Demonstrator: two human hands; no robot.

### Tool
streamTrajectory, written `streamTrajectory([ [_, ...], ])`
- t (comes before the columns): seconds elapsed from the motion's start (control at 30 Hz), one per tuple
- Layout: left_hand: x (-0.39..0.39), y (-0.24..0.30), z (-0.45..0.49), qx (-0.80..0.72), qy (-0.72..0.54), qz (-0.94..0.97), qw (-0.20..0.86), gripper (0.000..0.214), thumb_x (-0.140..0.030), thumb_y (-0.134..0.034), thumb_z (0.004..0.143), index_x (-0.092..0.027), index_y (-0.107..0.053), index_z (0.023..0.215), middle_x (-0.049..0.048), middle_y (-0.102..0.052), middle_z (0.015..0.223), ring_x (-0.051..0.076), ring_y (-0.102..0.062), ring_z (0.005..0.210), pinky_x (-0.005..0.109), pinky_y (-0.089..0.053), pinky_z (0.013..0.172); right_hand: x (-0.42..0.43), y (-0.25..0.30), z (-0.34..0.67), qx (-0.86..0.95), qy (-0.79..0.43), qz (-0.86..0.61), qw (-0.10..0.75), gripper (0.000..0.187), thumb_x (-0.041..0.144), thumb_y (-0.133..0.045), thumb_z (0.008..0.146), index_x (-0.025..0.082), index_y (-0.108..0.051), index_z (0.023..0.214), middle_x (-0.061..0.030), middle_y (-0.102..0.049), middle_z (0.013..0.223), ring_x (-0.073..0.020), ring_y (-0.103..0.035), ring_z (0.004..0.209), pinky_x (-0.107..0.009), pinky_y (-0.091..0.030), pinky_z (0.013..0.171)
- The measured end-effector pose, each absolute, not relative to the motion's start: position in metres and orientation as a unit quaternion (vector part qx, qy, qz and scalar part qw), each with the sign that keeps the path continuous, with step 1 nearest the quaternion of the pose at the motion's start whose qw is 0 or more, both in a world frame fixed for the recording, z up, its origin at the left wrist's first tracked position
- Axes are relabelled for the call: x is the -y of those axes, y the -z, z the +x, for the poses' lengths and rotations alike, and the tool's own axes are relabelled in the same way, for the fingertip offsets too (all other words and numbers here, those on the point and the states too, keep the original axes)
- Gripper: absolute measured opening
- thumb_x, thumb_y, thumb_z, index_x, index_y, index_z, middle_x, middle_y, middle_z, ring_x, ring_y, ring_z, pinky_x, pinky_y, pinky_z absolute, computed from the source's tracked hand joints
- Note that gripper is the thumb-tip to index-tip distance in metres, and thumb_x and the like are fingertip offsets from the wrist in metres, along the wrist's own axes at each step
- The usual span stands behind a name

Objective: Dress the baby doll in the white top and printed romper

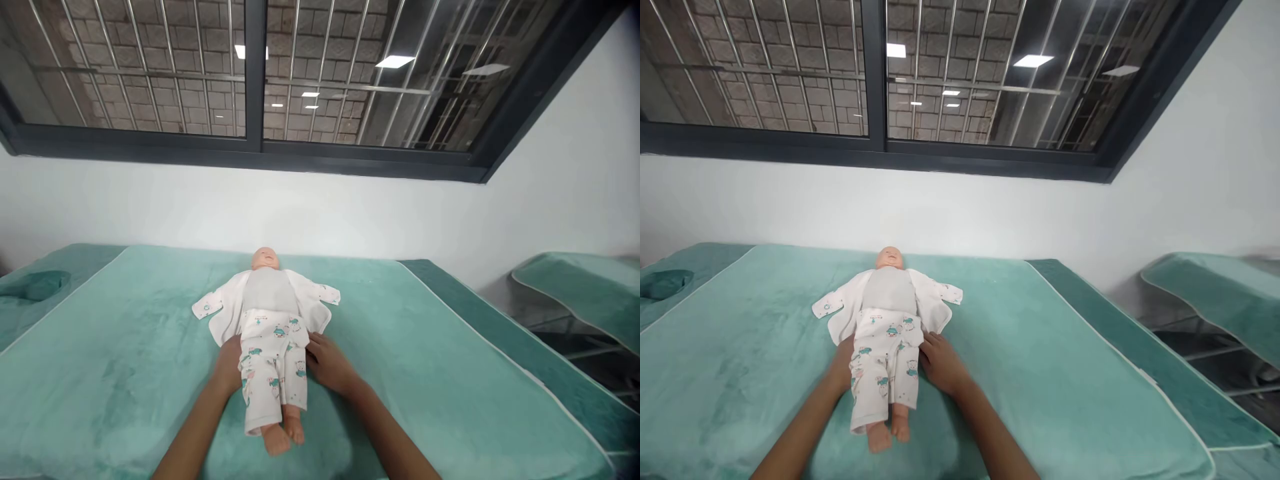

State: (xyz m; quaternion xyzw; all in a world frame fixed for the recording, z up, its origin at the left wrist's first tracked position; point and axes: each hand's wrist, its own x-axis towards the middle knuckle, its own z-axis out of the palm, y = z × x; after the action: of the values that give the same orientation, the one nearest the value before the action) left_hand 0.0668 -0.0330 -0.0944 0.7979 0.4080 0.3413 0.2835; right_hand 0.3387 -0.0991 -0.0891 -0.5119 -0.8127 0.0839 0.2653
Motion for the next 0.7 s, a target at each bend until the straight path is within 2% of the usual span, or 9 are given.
streamTrajectory([
  [0.07,0.036,0.098,0.062,-0.414,-0.362,0.785,0.286,0.018,-0.038,-0.07,0.079,-0.026,-0.078,0.089,0.0104,-0.077,0.096,0.032,-0.069,0.097,0.043,-0.052,0.091,0.094,0.083,0.341,0.783,-0.141,-0.528,0.296,0.019,0.017,-0.049,0.094,0.023,-0.067,0.092,-0.0058,-0.071,0.096,-0.0231,-0.064,0.091,-0.038,-0.05,0.082],
  [0.17,0.037,0.102,0.055,-0.455,-0.419,0.719,0.316,0.027,-0.042,-0.06,0.088,-0.022,-0.076,0.095,0.0107,-0.075,0.102,0.029,-0.066,0.096,0.042,-0.05,0.091,0.076,0.074,0.342,0.683,-0.216,-0.572,0.4,0.017,0.028,-0.05,0.095,0.022,-0.064,0.089,-0.0038,-0.067,0.085,-0.0195,-0.061,0.077,-0.033,-0.049,0.071],
  [0.27,0.028,0.098,0.05,-0.498,-0.478,0.627,0.362,0.039,-0.046,-0.048,0.095,-0.021,-0.071,0.114,0.0107,-0.072,0.118,0.027,-0.064,0.107,0.042,-0.047,0.099,0.054,0.066,0.335,0.621,-0.261,-0.551,0.492,0.018,0.038,-0.057,0.091,0.022,-0.064,0.095,-0.0035,-0.066,0.091,-0.0195,-0.061,0.083,-0.033,-0.05,0.075],
  [0.33,0.018,0.091,0.05,-0.484,-0.496,0.608,0.388,0.041,-0.047,-0.052,0.094,-0.021,-0.069,0.121,0.01,-0.068,0.128,0.026,-0.06,0.118,0.04,-0.043,0.106,0.041,0.062,0.328,0.609,-0.271,-0.53,0.523,0.019,0.039,-0.063,0.087,0.022,-0.064,0.095,-0.003,-0.065,0.093,-0.0199,-0.06,0.087,-0.033,-0.05,0.08],
  [0.43,0.003,0.079,0.051,-0.455,-0.493,0.617,0.412,0.036,-0.045,-0.059,0.09,-0.022,-0.072,0.114,0.0084,-0.069,0.124,0.025,-0.06,0.117,0.038,-0.041,0.107,0.029,0.063,0.322,0.599,-0.289,-0.523,0.533,0.02,0.04,-0.067,0.085,0.022,-0.062,0.083,-0.0003,-0.061,0.082,-0.0176,-0.056,0.081,-0.032,-0.046,0.079],
  [0.53,-0.003,0.074,0.051,-0.435,-0.488,0.617,0.437,0.029,-0.045,-0.061,0.09,-0.021,-0.074,0.099,0.0069,-0.07,0.108,0.024,-0.061,0.106,0.035,-0.044,0.097,0.03,0.07,0.325,0.602,-0.341,-0.5,0.521,0.026,0.041,-0.071,0.083,0.021,-0.057,0.073,0.0018,-0.054,0.074,-0.015,-0.049,0.072,-0.029,-0.042,0.071],
  [0.6,-0.003,0.075,0.048,-0.419,-0.474,0.619,0.466,0.027,-0.045,-0.064,0.088,-0.02,-0.073,0.09,0.0057,-0.069,0.099,0.022,-0.061,0.096,0.032,-0.046,0.089,0.036,0.073,0.332,0.61,-0.382,-0.473,0.508,0.026,0.039,-0.073,0.081,0.021,-0.057,0.074,0.0019,-0.053,0.075,-0.0144,-0.047,0.071,-0.028,-0.039,0.068],
  [0.7,-0.002,0.075,0.041,-0.395,-0.426,0.648,0.493,0.026,-0.044,-0.073,0.083,-0.02,-0.073,0.096,0.0036,-0.065,0.095,0.018,-0.057,0.085,0.029,-0.045,0.078,0.046,0.07,0.343,0.642,-0.413,-0.45,0.464,0.023,0.037,-0.077,0.08,0.021,-0.061,0.083,0.0008,-0.056,0.084,-0.0149,-0.049,0.076,-0.028,-0.04,0.071],
])
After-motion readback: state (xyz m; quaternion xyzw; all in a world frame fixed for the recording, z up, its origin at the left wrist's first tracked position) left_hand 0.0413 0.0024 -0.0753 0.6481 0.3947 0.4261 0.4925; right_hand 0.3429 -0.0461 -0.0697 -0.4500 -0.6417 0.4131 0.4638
